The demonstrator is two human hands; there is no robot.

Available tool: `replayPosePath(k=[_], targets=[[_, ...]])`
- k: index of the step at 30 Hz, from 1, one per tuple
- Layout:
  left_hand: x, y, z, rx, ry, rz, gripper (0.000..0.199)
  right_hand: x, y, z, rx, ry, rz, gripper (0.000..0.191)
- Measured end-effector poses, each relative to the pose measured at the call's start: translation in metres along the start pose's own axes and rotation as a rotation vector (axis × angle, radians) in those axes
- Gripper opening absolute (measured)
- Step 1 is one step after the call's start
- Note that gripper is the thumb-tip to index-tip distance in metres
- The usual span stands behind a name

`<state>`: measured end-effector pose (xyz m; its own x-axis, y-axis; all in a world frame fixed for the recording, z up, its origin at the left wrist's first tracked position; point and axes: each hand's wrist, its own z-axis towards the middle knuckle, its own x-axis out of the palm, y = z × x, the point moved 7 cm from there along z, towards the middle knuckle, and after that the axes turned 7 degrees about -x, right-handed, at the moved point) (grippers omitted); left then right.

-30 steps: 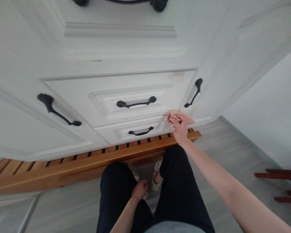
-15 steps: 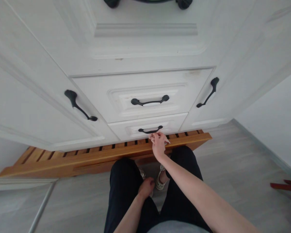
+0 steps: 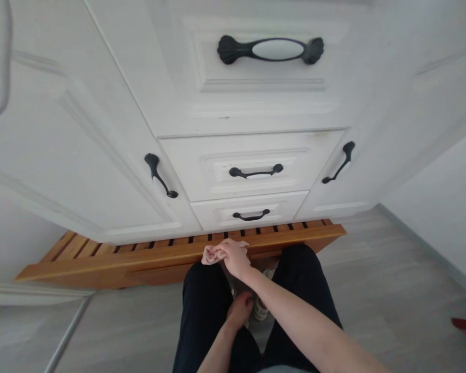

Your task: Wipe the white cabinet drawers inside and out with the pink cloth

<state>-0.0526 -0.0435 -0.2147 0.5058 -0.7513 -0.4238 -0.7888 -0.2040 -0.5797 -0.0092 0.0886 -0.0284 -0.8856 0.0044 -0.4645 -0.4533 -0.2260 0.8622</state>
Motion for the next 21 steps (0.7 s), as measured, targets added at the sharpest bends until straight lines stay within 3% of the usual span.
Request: replayPosePath(k=[5, 9, 11, 16, 19, 21], targets=[[0.005, -0.002, 0.009, 0.036, -0.032, -0.03, 0.035, -0.06, -0.047, -0.087, 0.224, -0.193, 0.281, 0.046], [-0.002, 0.002, 0.009, 0.033, -0.119, -0.057, 0.039, -0.082, -0.092, -0.144, 0.564, -0.46, 0.836, 0.055], [-0.009, 0.004, 0.008, 0.021, -0.18, -0.069, 0.041, -0.086, -0.096, -0.156, 0.617, -0.501, 0.988, 0.064], [-0.027, -0.004, -0.003, 0.069, -0.294, -0.12, 0.039, -0.087, -0.077, -0.156, 0.551, -0.412, 1.16, 0.069], [-0.041, -0.019, -0.019, 0.121, -0.432, -0.132, 0.041, -0.085, -0.075, -0.167, 0.572, -0.421, 1.238, 0.069], [-0.055, -0.041, -0.034, 0.165, -0.542, -0.135, 0.045, -0.08, -0.083, -0.182, 0.656, -0.411, 1.318, 0.06]])
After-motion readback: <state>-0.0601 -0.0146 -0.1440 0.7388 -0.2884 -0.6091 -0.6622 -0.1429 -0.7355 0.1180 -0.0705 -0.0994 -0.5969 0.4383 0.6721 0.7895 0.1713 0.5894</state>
